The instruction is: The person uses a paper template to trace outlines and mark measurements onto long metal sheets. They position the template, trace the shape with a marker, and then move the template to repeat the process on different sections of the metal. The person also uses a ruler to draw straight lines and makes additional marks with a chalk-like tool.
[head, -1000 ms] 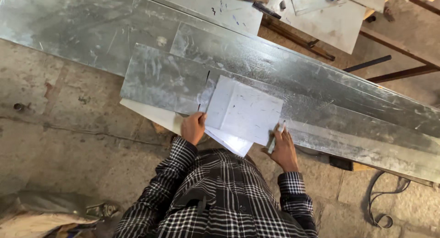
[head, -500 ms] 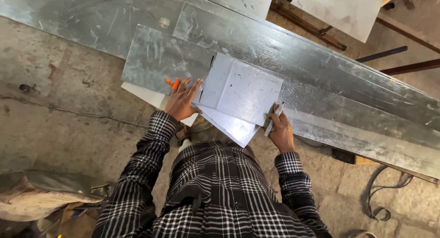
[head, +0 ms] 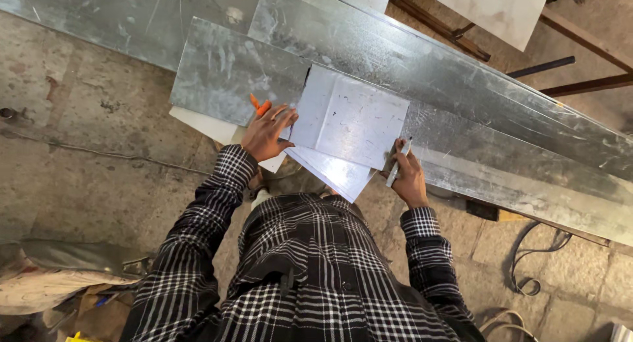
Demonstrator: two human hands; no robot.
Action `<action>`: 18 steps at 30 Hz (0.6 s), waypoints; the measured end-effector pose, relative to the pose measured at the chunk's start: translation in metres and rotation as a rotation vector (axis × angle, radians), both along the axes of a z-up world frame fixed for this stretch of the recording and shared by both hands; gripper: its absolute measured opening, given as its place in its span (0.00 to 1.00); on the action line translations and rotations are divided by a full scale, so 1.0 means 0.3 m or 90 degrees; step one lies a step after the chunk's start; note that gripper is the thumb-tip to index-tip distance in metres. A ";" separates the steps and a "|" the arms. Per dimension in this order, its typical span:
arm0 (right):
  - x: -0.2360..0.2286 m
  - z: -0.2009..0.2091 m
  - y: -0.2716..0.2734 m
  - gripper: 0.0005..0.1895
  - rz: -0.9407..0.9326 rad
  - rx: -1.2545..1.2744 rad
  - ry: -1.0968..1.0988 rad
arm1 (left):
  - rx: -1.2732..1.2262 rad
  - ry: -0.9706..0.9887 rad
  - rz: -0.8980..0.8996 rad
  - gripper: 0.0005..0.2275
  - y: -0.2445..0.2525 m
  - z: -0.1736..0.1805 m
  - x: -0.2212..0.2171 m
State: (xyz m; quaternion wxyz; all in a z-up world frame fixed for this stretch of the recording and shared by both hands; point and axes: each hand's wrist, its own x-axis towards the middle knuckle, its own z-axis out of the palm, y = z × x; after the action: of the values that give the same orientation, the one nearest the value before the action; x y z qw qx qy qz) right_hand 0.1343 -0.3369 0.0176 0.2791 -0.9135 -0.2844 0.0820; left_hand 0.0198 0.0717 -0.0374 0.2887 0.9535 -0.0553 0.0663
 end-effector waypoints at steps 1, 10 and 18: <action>0.000 0.002 0.004 0.31 0.013 0.009 -0.034 | 0.011 -0.016 -0.004 0.42 0.002 -0.006 0.001; -0.009 -0.004 0.010 0.39 -0.025 0.001 -0.029 | -0.081 -0.043 0.031 0.51 0.009 -0.036 -0.007; -0.001 -0.016 0.010 0.44 -0.032 0.024 -0.032 | -0.105 -0.025 0.042 0.51 0.014 -0.061 -0.003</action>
State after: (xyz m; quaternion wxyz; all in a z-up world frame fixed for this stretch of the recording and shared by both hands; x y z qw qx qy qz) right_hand 0.1341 -0.3340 0.0129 0.2910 -0.9166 -0.2701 0.0471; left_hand 0.0188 0.0759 -0.0558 0.3627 0.9264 -0.0240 0.0987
